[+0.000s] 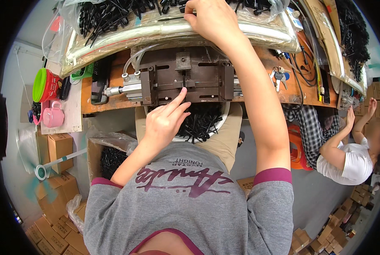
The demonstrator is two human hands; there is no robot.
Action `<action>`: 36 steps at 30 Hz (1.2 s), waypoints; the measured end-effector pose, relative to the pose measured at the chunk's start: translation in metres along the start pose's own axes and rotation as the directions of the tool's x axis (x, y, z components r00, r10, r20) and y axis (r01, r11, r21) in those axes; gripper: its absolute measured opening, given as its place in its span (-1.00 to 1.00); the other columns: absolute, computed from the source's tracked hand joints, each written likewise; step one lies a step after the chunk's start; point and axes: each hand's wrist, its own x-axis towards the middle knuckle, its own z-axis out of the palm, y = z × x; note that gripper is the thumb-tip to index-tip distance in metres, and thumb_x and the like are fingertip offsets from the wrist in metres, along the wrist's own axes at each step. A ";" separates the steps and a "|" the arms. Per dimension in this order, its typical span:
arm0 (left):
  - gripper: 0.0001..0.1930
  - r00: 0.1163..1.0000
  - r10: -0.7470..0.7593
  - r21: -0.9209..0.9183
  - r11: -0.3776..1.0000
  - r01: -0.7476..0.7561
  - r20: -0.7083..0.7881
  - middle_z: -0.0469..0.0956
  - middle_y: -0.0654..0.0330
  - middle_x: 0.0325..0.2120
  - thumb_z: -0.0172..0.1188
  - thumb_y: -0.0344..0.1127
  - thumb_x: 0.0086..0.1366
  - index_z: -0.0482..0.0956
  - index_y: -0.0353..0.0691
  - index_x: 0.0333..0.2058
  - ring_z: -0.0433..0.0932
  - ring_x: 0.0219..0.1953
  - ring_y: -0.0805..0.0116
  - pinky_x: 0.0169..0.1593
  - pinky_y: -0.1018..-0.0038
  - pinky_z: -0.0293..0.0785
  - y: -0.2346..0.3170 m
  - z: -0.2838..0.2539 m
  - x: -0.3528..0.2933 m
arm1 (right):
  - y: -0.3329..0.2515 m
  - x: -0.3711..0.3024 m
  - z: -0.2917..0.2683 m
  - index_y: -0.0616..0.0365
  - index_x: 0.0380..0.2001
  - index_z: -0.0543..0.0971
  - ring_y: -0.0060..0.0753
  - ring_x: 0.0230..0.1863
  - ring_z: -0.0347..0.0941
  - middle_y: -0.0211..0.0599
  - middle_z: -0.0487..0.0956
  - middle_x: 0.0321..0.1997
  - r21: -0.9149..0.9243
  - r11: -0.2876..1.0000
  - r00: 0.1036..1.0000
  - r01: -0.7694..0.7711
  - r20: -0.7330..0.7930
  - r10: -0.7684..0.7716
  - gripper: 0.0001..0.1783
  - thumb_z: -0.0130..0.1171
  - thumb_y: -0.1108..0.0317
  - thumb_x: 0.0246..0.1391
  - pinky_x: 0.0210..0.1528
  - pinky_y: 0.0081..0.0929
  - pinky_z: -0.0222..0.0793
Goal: Operating a pneumatic press machine to assemble black plastic components in a workshop.
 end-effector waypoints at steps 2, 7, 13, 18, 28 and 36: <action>-0.72 0.999 0.054 0.110 0.992 -0.054 0.002 0.56 0.06 0.12 0.44 -0.40 0.00 0.67 -0.25 -0.25 0.66 -0.43 0.30 -0.31 0.46 0.57 -0.001 0.003 0.004 | 0.009 -0.001 -0.001 0.10 -0.23 0.66 -0.16 -0.27 0.52 -0.28 0.61 -0.34 -0.044 0.991 0.992 0.128 0.010 -0.128 -0.82 0.29 0.31 0.10 -0.12 -0.26 0.44; -0.72 0.998 0.056 0.162 0.985 -0.058 0.020 0.59 0.09 0.09 0.44 -0.38 -0.03 0.68 -0.23 -0.27 0.62 -0.49 0.32 -0.36 0.46 0.54 -0.004 0.003 0.011 | -0.012 -0.021 -0.024 0.10 -0.25 0.66 -0.38 -0.43 0.48 -0.37 0.59 -0.40 0.186 0.983 0.999 -0.010 -0.034 0.017 -0.80 0.38 0.35 0.01 -0.30 -0.46 0.41; -0.71 0.995 0.023 0.100 0.994 -0.033 0.095 0.63 0.12 0.01 0.46 -0.30 0.02 0.69 -0.19 -0.25 0.62 -0.52 0.30 -0.36 0.46 0.55 0.000 -0.012 0.020 | -0.030 -0.067 -0.066 0.29 -0.18 0.65 -0.59 -0.37 0.58 -0.25 0.69 -0.31 0.757 0.442 0.839 -0.481 0.251 0.483 -0.82 0.30 0.45 0.15 -0.33 -0.65 0.48; -0.71 1.000 -0.004 -0.118 0.993 0.001 -0.025 0.71 0.14 -0.26 0.47 -0.26 0.10 0.70 -0.21 -0.21 0.69 -0.42 0.32 -0.33 0.45 0.60 -0.012 -0.046 0.067 | -0.063 -0.110 -0.069 0.41 -0.07 0.58 -0.48 -0.21 0.63 -0.12 0.66 -0.15 0.862 0.228 0.817 -0.452 0.298 0.494 -0.70 0.30 0.57 0.11 -0.13 -0.53 0.60; -0.73 0.851 0.380 0.305 0.911 -0.277 -0.361 0.61 0.01 -0.22 0.28 -0.42 0.12 0.65 -0.34 -0.17 0.61 -0.16 0.02 -0.06 0.19 0.53 -0.086 -0.020 0.215 | -0.107 -0.175 -0.010 0.21 -0.28 0.55 -0.11 0.00 0.54 -0.11 0.52 0.11 0.265 0.955 0.983 -0.132 0.162 0.091 -0.70 0.34 0.50 -0.18 -0.07 -0.29 0.53; -0.80 0.987 0.095 0.097 0.992 -0.083 -0.129 0.61 0.03 -0.28 0.28 -0.45 0.11 0.70 -0.28 -0.25 0.61 -0.21 0.01 -0.08 0.20 0.54 -0.081 -0.025 0.221 | -0.113 -0.167 0.001 0.21 -0.37 0.55 -0.37 -0.27 0.58 -0.07 0.59 0.08 0.070 0.996 0.987 -0.062 0.149 0.051 -0.78 0.21 0.47 -0.21 -0.30 -0.45 0.49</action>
